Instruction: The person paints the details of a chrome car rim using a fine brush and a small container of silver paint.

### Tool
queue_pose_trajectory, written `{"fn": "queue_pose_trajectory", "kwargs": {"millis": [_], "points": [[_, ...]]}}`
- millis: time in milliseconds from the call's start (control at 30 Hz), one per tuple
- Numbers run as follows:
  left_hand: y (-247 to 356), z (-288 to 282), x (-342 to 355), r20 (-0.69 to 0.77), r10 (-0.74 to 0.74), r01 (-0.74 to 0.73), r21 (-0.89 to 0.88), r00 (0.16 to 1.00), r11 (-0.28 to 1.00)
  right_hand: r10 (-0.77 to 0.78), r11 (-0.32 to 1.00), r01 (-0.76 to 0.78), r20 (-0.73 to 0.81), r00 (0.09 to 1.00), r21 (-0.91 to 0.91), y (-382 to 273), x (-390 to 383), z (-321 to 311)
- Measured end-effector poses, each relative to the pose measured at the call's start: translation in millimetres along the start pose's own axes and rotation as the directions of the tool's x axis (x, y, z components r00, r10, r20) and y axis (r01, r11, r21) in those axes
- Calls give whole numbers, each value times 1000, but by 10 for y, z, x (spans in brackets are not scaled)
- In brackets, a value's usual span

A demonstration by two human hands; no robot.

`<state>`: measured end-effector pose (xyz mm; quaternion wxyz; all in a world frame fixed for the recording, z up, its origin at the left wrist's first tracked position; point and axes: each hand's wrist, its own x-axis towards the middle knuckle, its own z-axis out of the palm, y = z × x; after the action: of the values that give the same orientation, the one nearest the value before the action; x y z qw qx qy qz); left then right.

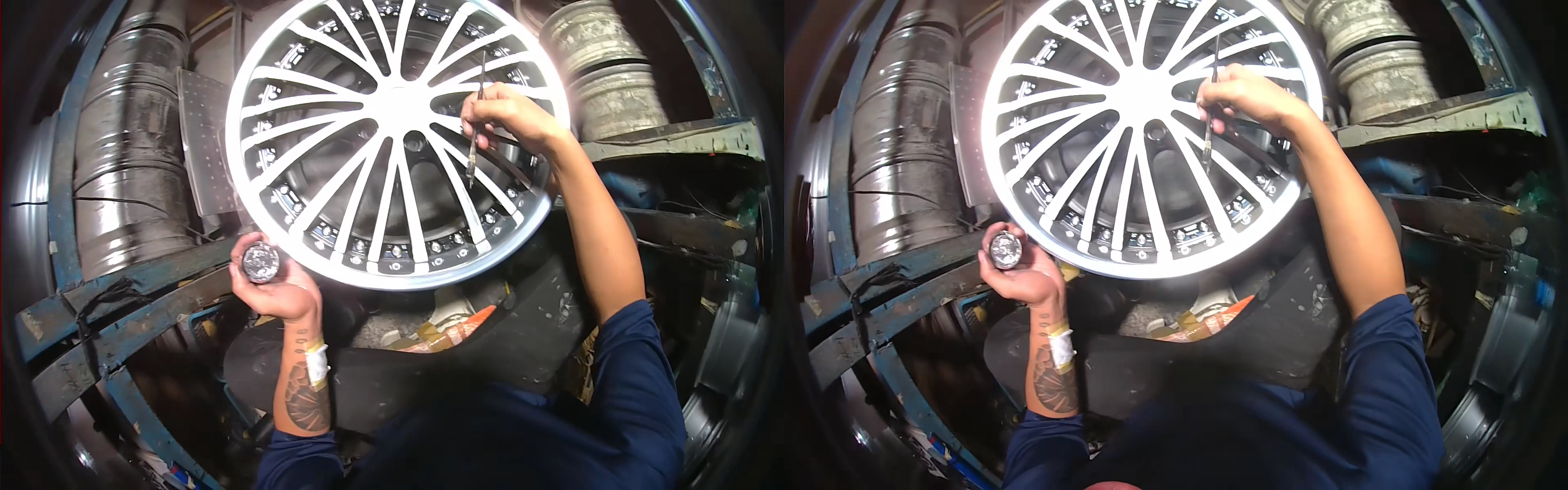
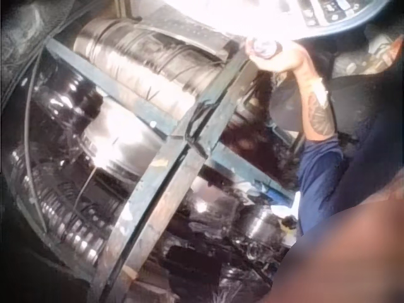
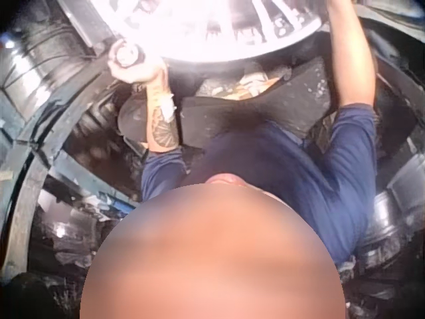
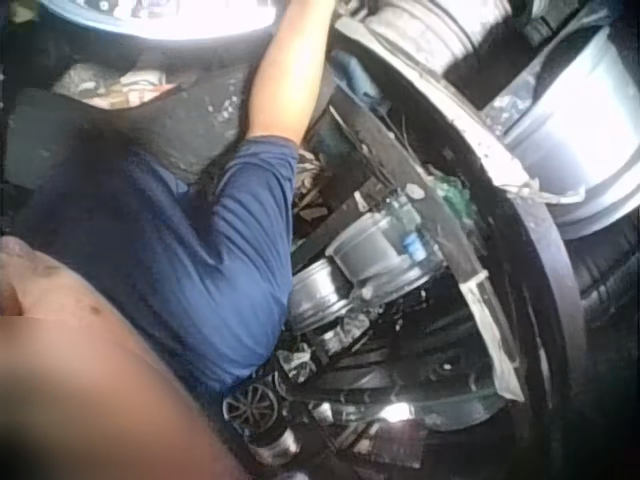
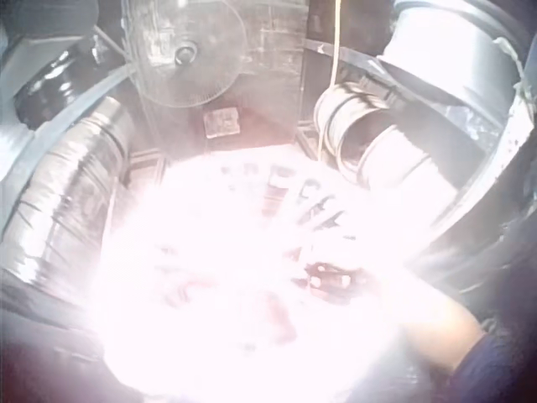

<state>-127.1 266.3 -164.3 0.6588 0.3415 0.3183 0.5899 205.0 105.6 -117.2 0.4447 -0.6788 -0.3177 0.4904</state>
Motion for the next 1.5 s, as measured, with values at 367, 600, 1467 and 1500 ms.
{"fn": "queue_pose_trajectory", "kwargs": {"millis": [367,600,1467,1500], "points": [[-57,70,74,-49,44,-50,-121,998,991,-12,1000,12,-145,989,-4,28,26,280],[-71,38,850,85,-72,88,-200,994,976,53,994,-27,-237,970,110,4,-136,630],[562,350,299,422,-592,483,345,686,805,-502,831,536,-214,838,152,-645,-299,1468],[571,338,307,434,-619,461,421,655,782,-579,784,608,-207,789,126,-653,-310,1480]]}}
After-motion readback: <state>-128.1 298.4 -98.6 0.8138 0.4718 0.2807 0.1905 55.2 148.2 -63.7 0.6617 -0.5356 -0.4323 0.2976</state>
